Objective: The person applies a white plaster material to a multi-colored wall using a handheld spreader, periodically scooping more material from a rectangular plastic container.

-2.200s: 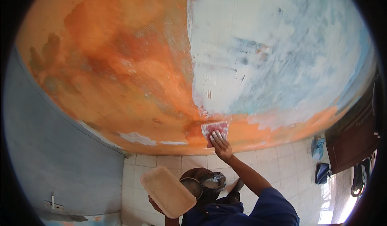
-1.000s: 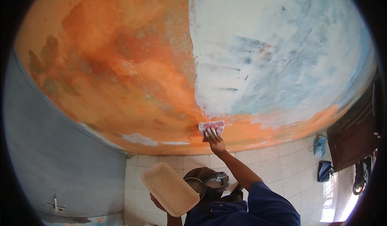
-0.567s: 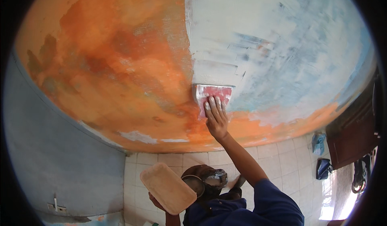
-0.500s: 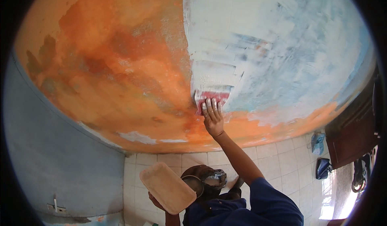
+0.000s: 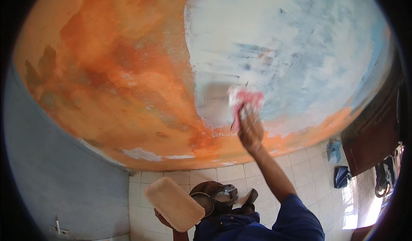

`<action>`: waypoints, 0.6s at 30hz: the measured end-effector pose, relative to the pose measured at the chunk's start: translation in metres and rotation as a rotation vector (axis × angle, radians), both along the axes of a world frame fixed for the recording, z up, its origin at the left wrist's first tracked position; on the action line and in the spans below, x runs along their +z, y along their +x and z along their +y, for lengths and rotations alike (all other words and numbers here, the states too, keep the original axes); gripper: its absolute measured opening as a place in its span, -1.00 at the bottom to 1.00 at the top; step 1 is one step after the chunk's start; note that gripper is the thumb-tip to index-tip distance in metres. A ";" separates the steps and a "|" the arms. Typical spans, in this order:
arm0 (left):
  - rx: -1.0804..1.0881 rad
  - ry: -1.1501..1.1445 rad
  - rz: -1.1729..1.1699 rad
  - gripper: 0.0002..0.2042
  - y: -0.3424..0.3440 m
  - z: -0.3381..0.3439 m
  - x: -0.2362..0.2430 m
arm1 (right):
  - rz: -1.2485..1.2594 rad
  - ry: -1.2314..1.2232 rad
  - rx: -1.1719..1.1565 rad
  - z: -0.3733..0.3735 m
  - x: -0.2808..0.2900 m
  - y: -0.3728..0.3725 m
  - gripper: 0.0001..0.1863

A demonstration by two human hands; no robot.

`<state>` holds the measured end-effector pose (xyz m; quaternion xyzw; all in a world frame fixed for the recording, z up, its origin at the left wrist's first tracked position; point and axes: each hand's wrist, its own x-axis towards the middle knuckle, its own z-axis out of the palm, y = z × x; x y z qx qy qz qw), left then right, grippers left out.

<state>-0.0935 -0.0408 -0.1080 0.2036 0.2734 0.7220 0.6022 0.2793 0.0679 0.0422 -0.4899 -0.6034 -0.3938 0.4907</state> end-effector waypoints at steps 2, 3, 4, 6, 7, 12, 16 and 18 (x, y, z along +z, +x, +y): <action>0.200 0.155 0.499 -0.59 0.000 0.001 -0.031 | -0.023 0.105 -0.195 0.017 0.052 0.010 -0.56; 0.278 0.207 0.671 -0.61 0.003 0.001 -0.039 | -0.053 0.169 -0.216 0.032 0.064 0.024 -0.51; 0.294 0.216 0.704 -0.61 0.007 0.002 -0.041 | -0.040 0.126 -0.201 0.039 0.067 0.027 -0.47; 0.288 0.218 0.710 -0.61 0.010 0.003 -0.046 | -0.038 0.049 -0.166 0.050 0.051 0.035 -0.41; 0.272 0.208 0.681 -0.61 0.010 0.002 -0.049 | -0.049 0.015 -0.140 0.057 0.028 0.036 -0.39; 0.309 0.185 0.635 -0.54 0.016 -0.011 -0.044 | 0.068 -0.289 0.009 0.030 -0.142 0.010 -0.48; 0.085 0.104 0.180 -0.49 0.011 -0.011 -0.027 | 0.051 -0.631 0.109 -0.026 -0.243 -0.012 -0.42; 0.034 0.020 0.019 -0.52 0.008 -0.008 -0.020 | 0.049 -0.666 0.166 -0.036 -0.247 -0.012 -0.42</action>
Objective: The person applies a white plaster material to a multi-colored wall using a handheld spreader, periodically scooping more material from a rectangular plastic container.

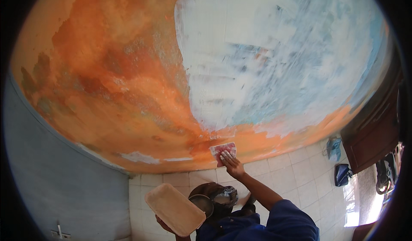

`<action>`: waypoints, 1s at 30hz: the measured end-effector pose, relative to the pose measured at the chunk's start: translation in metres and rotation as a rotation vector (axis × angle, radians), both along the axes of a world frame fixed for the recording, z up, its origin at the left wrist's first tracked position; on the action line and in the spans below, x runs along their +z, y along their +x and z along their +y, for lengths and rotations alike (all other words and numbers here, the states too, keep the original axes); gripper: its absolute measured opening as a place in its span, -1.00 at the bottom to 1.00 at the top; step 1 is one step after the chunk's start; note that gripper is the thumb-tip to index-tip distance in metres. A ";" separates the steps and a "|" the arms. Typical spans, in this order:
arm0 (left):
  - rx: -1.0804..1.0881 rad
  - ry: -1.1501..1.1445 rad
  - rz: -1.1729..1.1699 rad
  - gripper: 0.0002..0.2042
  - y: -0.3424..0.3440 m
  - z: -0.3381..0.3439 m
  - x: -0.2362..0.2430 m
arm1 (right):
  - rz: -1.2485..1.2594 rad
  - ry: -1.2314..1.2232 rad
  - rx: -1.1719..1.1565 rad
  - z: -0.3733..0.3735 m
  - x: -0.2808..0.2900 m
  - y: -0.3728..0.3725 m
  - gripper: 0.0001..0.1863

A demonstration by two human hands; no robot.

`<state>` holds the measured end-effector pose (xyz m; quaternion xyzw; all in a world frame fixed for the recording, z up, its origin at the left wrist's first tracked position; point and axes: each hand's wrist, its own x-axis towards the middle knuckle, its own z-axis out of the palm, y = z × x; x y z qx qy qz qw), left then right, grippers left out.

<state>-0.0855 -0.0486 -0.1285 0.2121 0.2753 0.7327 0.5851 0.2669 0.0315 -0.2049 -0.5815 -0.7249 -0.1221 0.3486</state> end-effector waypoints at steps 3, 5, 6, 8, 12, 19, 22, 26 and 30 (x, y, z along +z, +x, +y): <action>0.106 -0.052 0.036 -0.54 -0.008 -0.003 0.008 | 0.004 0.176 0.063 0.007 0.093 -0.001 -0.45; 0.280 0.042 0.446 -0.56 -0.014 -0.003 -0.015 | -0.096 0.413 -0.039 0.031 0.176 0.018 -0.51; 0.341 0.082 0.610 -0.57 -0.013 -0.001 -0.024 | -0.085 0.494 -0.094 0.039 0.218 0.029 -0.55; 0.349 0.159 0.771 -0.55 -0.015 0.002 -0.026 | -0.069 0.695 -0.241 0.053 0.296 0.026 -0.49; 0.181 0.244 0.807 -0.34 -0.017 0.011 -0.037 | -0.150 0.652 -0.297 0.077 0.305 0.033 -0.40; 0.318 0.082 0.706 -0.32 -0.005 -0.002 -0.048 | -0.117 0.156 -0.139 0.034 0.066 0.002 -0.46; 0.343 0.099 0.772 -0.52 -0.012 0.005 -0.044 | -0.086 0.134 -0.052 0.019 0.057 -0.002 -0.51; 0.212 0.063 0.502 -0.59 -0.002 0.000 -0.003 | -0.062 0.473 -0.052 0.032 0.179 0.009 -0.60; 0.031 -0.001 0.079 -0.52 -0.006 0.012 -0.003 | -0.191 0.799 -0.243 0.076 0.283 0.027 -0.50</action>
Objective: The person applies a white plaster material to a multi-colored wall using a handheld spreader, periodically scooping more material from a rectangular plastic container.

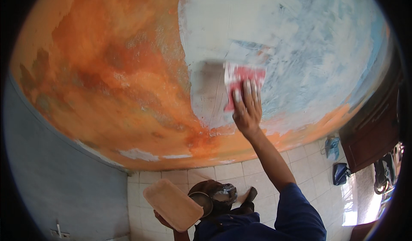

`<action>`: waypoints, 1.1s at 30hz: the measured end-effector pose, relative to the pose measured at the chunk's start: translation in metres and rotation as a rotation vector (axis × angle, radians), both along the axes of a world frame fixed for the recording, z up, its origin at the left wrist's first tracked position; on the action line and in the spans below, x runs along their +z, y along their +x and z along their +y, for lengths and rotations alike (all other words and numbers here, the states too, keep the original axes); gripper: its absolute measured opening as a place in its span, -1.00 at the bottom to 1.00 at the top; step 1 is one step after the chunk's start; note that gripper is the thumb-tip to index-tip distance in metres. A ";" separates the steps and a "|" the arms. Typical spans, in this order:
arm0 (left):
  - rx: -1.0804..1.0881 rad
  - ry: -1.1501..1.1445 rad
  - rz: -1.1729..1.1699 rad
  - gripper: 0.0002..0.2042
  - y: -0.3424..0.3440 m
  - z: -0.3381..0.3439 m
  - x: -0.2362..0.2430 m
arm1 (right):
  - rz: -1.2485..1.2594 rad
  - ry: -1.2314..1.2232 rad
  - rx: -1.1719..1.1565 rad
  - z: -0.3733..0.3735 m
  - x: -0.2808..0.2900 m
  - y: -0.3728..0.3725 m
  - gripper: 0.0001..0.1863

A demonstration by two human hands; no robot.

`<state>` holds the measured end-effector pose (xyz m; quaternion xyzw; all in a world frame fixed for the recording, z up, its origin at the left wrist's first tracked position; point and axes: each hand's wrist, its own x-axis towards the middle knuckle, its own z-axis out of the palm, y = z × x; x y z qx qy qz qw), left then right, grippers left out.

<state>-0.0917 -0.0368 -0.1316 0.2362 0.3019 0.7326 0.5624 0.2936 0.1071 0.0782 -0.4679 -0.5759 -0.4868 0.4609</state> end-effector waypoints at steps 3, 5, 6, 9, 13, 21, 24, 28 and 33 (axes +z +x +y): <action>0.156 0.150 0.521 -0.35 -0.010 0.000 -0.032 | 0.066 -0.194 -0.143 0.026 0.019 -0.006 -0.38; 0.253 0.156 0.714 -0.41 -0.005 0.003 -0.035 | 0.072 -0.234 -0.084 0.039 -0.021 -0.008 -0.39; 0.303 0.154 0.770 -0.46 -0.002 0.003 -0.034 | 0.084 -0.294 -0.037 0.043 -0.050 -0.014 -0.41; 0.298 0.144 0.638 -0.50 -0.004 0.005 -0.032 | 0.059 -0.464 -0.010 0.035 -0.144 -0.036 -0.45; 0.200 0.110 0.376 -0.55 -0.001 0.008 -0.022 | -0.005 -0.793 0.029 -0.005 -0.267 -0.042 -0.40; -0.017 0.016 -0.114 -0.46 -0.011 0.009 -0.007 | 0.244 -0.648 0.309 -0.068 -0.180 -0.037 -0.46; 0.015 0.071 -0.025 -0.50 0.001 0.005 0.017 | 0.252 -0.299 0.187 -0.044 -0.040 -0.026 -0.47; 0.286 0.154 0.595 -0.62 -0.006 0.008 -0.036 | 0.116 -0.040 -0.039 0.014 0.066 -0.016 -0.42; 0.324 0.115 0.552 -0.64 0.000 0.019 -0.032 | 0.048 -0.260 0.002 0.060 -0.015 -0.044 -0.49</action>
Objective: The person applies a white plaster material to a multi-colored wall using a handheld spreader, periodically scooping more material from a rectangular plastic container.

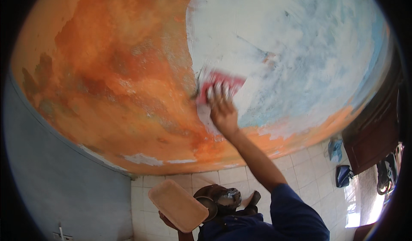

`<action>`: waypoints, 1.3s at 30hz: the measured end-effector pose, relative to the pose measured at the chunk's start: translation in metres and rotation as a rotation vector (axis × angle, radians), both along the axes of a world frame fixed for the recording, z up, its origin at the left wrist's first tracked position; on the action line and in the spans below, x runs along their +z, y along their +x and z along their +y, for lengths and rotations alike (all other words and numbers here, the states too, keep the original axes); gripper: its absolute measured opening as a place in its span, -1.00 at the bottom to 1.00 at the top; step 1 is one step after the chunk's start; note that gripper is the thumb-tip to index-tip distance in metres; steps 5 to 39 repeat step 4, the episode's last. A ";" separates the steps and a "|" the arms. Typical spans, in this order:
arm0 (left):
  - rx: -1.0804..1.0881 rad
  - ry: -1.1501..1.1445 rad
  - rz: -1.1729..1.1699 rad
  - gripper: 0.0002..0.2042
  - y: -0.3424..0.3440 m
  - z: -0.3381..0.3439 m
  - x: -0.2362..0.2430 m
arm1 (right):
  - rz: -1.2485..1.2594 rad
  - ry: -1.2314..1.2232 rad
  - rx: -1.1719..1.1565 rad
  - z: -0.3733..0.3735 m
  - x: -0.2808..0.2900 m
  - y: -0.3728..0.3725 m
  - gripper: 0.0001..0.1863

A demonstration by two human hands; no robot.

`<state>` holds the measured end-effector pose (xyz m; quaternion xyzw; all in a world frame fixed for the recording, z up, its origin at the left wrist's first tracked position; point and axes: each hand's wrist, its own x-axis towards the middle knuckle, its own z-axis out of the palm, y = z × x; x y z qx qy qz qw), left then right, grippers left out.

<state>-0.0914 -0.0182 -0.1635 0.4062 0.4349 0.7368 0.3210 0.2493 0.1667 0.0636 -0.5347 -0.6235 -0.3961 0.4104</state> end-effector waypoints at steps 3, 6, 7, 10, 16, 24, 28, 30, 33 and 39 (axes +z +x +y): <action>-0.050 -0.034 -0.184 -0.64 0.001 -0.003 0.003 | -0.054 -0.235 -0.007 -0.014 -0.107 -0.017 -0.50; -0.019 -0.043 -0.116 -0.64 -0.003 -0.002 -0.001 | -0.056 -0.234 0.000 -0.011 -0.108 -0.019 -0.50; -0.019 -0.043 -0.116 -0.64 -0.003 -0.002 -0.001 | -0.056 -0.234 0.000 -0.011 -0.108 -0.019 -0.50; -0.019 -0.043 -0.116 -0.64 -0.003 -0.002 -0.001 | -0.056 -0.234 0.000 -0.011 -0.108 -0.019 -0.50; -0.019 -0.043 -0.116 -0.64 -0.003 -0.002 -0.001 | -0.056 -0.234 0.000 -0.011 -0.108 -0.019 -0.50; -0.019 -0.043 -0.116 -0.64 -0.003 -0.002 -0.001 | -0.056 -0.234 0.000 -0.011 -0.108 -0.019 -0.50; -0.019 -0.043 -0.116 -0.64 -0.003 -0.002 -0.001 | -0.056 -0.234 0.000 -0.011 -0.108 -0.019 -0.50; -0.019 -0.043 -0.116 -0.64 -0.003 -0.002 -0.001 | -0.056 -0.234 0.000 -0.011 -0.108 -0.019 -0.50; -0.019 -0.043 -0.116 -0.64 -0.003 -0.002 -0.001 | -0.056 -0.234 0.000 -0.011 -0.108 -0.019 -0.50; -0.019 -0.043 -0.116 -0.64 -0.003 -0.002 -0.001 | -0.056 -0.234 0.000 -0.011 -0.108 -0.019 -0.50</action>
